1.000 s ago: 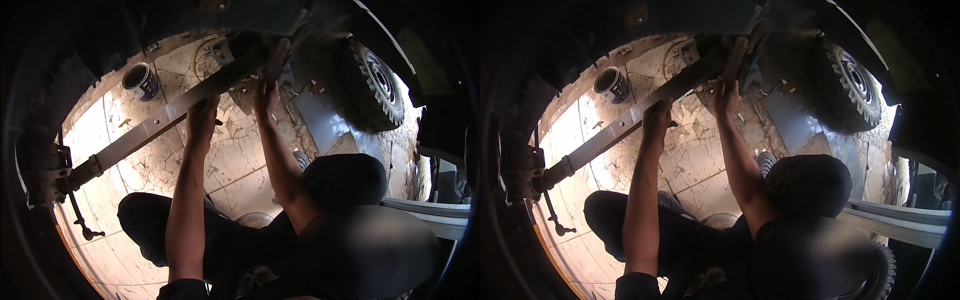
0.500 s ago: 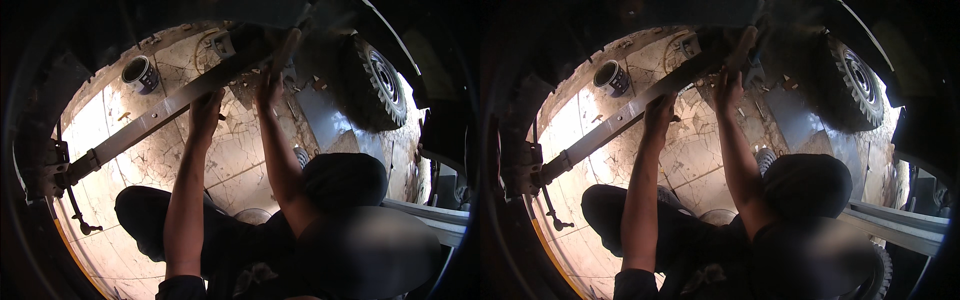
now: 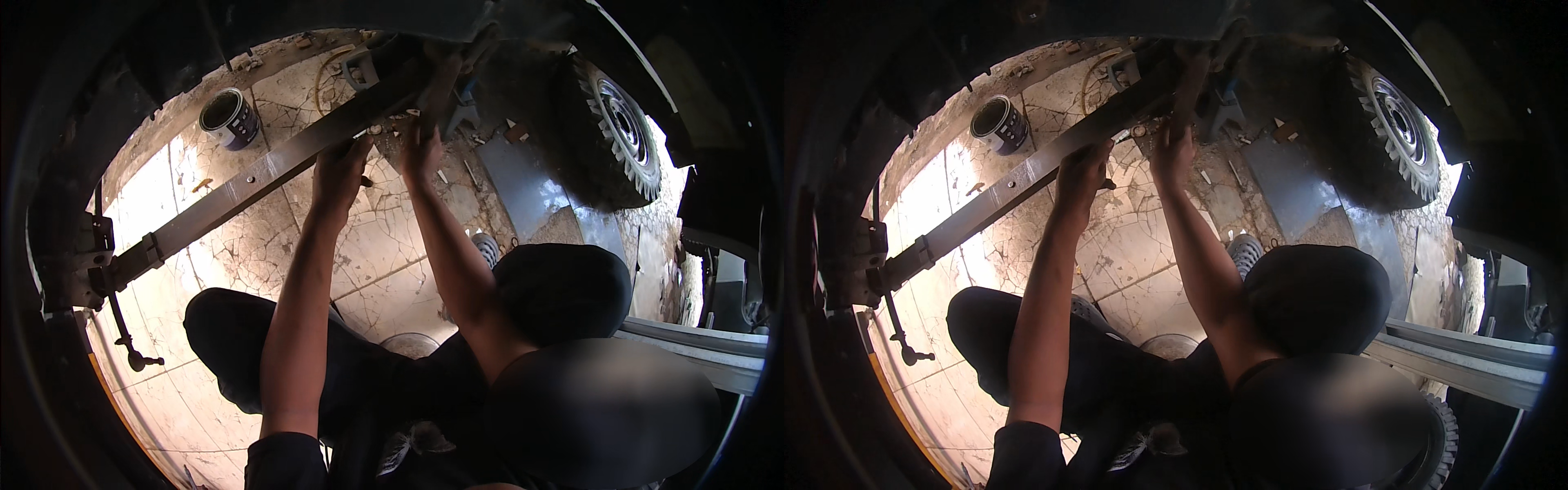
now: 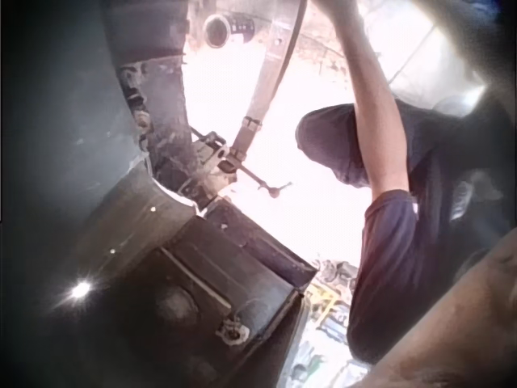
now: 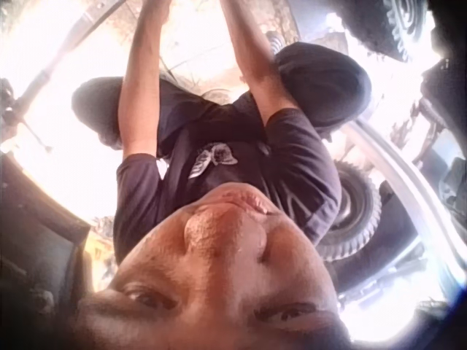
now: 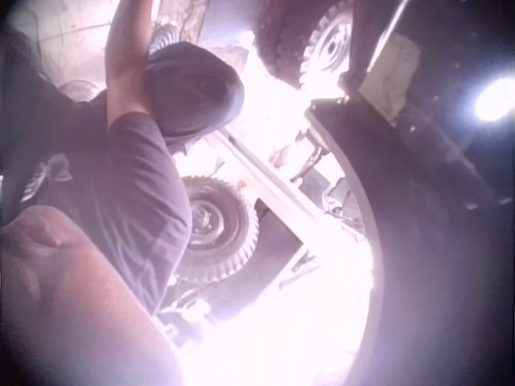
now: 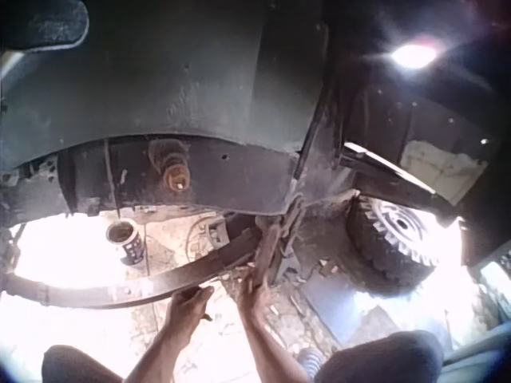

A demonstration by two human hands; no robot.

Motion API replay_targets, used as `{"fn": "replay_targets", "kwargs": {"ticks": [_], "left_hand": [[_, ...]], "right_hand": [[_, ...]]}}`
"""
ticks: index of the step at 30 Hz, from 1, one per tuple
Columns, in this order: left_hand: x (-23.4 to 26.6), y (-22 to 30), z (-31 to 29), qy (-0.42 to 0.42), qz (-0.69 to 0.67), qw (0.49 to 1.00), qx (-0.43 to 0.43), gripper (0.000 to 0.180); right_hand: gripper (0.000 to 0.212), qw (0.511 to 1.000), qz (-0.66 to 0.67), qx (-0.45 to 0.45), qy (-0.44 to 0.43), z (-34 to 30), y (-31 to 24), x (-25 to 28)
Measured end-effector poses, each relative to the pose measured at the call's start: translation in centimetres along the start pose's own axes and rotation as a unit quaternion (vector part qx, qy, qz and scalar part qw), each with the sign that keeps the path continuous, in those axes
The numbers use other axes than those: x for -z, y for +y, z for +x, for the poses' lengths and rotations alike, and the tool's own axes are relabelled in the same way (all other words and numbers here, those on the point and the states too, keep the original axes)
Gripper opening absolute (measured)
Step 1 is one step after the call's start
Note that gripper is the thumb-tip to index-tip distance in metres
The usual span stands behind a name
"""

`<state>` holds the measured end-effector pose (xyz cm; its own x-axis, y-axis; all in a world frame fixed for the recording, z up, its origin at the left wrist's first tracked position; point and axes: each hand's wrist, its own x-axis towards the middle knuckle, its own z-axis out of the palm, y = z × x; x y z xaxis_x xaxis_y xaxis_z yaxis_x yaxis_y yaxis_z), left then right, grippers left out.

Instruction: The person scrubs the undercarriage of a vehicle using a brush and a cleaning solution. They work on the metal frame and suspension components, applying the solution and scrubbing to remove dirt and grime.

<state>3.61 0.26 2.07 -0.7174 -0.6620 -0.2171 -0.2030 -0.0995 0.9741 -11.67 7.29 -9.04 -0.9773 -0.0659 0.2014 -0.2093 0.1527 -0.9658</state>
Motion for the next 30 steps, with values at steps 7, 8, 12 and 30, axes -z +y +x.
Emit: {"fn": "replay_targets", "kwargs": {"ticks": [7,8,12,30], "left_hand": [[1.4,-0.4,0.0,0.026,-0.025,0.999,-0.006,0.024],[0.9,0.5,-0.5,0.026,-0.048,0.998,0.016,0.025],[1.0,0.9,-1.6,0.012,-0.059,0.998,0.006,0.027],[-0.3,0.6,-0.2,0.022,-0.072,0.997,0.002,0.038]], "right_hand": [[0.03,0.986,0.087,-0.142,-0.02,-5.4,5.5,2.1],[0.03,0.993,0.083,-0.087,-0.004,-4.5,5.3,2.1],[0.031,0.999,0.018,-0.028,-0.001,-1.1,1.8,0.7],[0.034,0.949,-0.251,0.173,-0.084,0.7,-1.9,7.5]]}}
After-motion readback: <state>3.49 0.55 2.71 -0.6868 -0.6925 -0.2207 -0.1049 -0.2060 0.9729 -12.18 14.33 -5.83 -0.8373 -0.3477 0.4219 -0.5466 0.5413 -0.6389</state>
